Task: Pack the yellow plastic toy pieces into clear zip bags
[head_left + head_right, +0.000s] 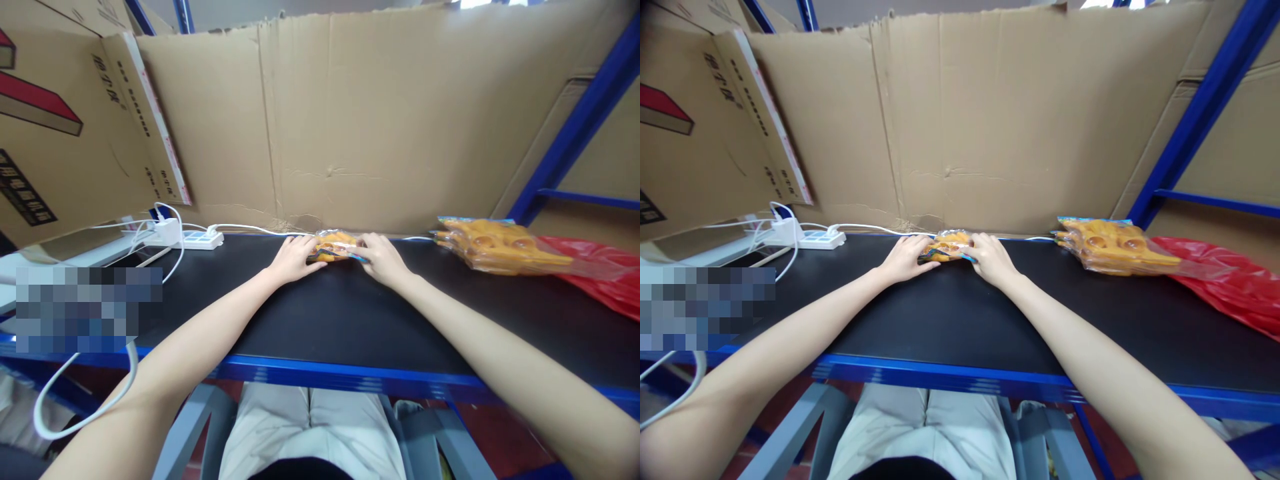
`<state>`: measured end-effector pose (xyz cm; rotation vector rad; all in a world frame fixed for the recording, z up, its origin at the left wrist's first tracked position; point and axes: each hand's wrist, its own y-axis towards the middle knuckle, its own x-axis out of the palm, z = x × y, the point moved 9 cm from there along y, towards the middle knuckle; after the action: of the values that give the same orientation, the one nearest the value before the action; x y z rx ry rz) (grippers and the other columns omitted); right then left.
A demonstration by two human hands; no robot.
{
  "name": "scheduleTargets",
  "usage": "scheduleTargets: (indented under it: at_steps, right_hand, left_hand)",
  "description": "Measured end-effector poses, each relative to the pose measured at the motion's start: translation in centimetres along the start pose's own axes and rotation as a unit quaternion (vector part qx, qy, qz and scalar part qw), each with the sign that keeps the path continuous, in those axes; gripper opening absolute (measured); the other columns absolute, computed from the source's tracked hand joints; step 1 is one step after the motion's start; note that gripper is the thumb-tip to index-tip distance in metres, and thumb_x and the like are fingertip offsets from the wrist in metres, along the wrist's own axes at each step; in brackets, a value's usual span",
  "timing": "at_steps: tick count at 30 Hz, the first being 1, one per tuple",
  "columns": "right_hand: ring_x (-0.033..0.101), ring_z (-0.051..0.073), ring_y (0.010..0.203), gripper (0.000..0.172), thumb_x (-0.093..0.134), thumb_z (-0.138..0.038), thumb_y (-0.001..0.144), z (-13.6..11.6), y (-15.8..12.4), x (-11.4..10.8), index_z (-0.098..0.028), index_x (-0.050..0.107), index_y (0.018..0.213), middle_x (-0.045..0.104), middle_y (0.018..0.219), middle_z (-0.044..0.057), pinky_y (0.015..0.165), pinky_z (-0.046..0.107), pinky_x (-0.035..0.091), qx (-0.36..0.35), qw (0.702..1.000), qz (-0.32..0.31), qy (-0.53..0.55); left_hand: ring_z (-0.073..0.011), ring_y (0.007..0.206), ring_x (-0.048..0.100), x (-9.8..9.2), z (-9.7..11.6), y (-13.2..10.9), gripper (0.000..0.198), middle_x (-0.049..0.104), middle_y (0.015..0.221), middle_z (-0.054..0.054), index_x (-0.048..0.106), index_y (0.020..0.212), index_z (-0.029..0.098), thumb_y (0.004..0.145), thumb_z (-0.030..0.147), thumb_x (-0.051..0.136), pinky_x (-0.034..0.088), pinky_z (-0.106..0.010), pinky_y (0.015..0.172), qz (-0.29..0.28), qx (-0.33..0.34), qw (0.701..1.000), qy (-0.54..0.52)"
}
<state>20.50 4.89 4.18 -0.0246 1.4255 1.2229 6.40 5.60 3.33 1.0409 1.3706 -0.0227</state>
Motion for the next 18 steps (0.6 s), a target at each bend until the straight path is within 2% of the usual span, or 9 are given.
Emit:
scheduleTargets:
  at_steps: [3,6,10,12,15,18]
  right_hand:
    - [0.048,0.02,0.08,0.035,0.046,-0.009,0.077,0.1,0.0,0.2,-0.024,0.067,0.101,0.057,0.089,0.009,0.068,0.031,0.037,0.011,1.0,-0.003,0.001]
    - [0.049,0.02,0.08,0.034,0.044,-0.01,0.078,0.1,0.1,0.3,-0.023,0.067,0.099,0.057,0.09,0.009,0.07,0.032,0.04,0.023,1.0,-0.007,0.012]
    - [0.051,0.02,0.079,0.032,0.042,-0.013,0.082,0.5,0.0,0.6,-0.023,0.068,0.098,0.057,0.09,0.009,0.069,0.032,0.042,0.044,0.999,-0.014,0.023]
    - [0.052,0.02,0.079,0.032,0.041,-0.015,0.083,0.9,-0.2,0.7,-0.023,0.067,0.1,0.057,0.091,0.009,0.068,0.032,0.043,0.055,0.998,-0.014,0.036]
    - [0.055,0.019,0.078,0.03,0.04,-0.019,0.086,1.4,-0.4,0.9,-0.021,0.068,0.099,0.058,0.095,0.009,0.068,0.031,0.044,0.069,0.996,-0.016,0.058]
    - [0.056,0.019,0.079,0.03,0.04,-0.018,0.086,1.6,-0.4,0.9,-0.019,0.068,0.097,0.059,0.097,0.009,0.069,0.03,0.045,0.081,0.995,-0.021,0.059]
  left_hand:
    - [-0.0247,0.103,0.054,1.1,-1.3,-0.2,0.049,0.059,0.114,-0.01,0.048,0.122,0.019,0.083,0.049,0.049,0.036,-0.034,0.083,-0.054,-0.039,0.997,0.026]
    - [-0.022,0.094,0.06,2.0,-2.4,-0.5,0.042,0.066,0.1,-0.009,0.045,0.129,0.021,0.089,0.034,0.041,0.037,-0.033,0.081,-0.104,-0.074,0.989,0.069]
    - [-0.02,0.083,0.064,2.8,-2.5,-0.5,0.045,0.069,0.09,-0.008,0.049,0.127,0.021,0.084,0.013,0.038,0.039,-0.032,0.079,-0.145,-0.08,0.981,0.102]
    - [-0.0219,0.082,0.064,2.7,-2.6,-0.5,0.043,0.07,0.089,-0.009,0.055,0.12,0.02,0.081,0.012,0.04,0.041,-0.032,0.078,-0.134,-0.099,0.981,0.095]
    - [-0.0258,0.082,0.065,2.0,-3.1,-0.6,0.04,0.069,0.089,-0.01,0.061,0.112,0.021,0.078,0.013,0.043,0.045,-0.034,0.072,-0.087,-0.147,0.985,0.037]
    - [-0.0222,0.075,0.065,1.8,-3.8,-0.8,0.037,0.07,0.08,-0.006,0.065,0.101,0.021,0.073,0.009,0.044,0.047,-0.031,0.069,-0.039,-0.193,0.977,-0.079]
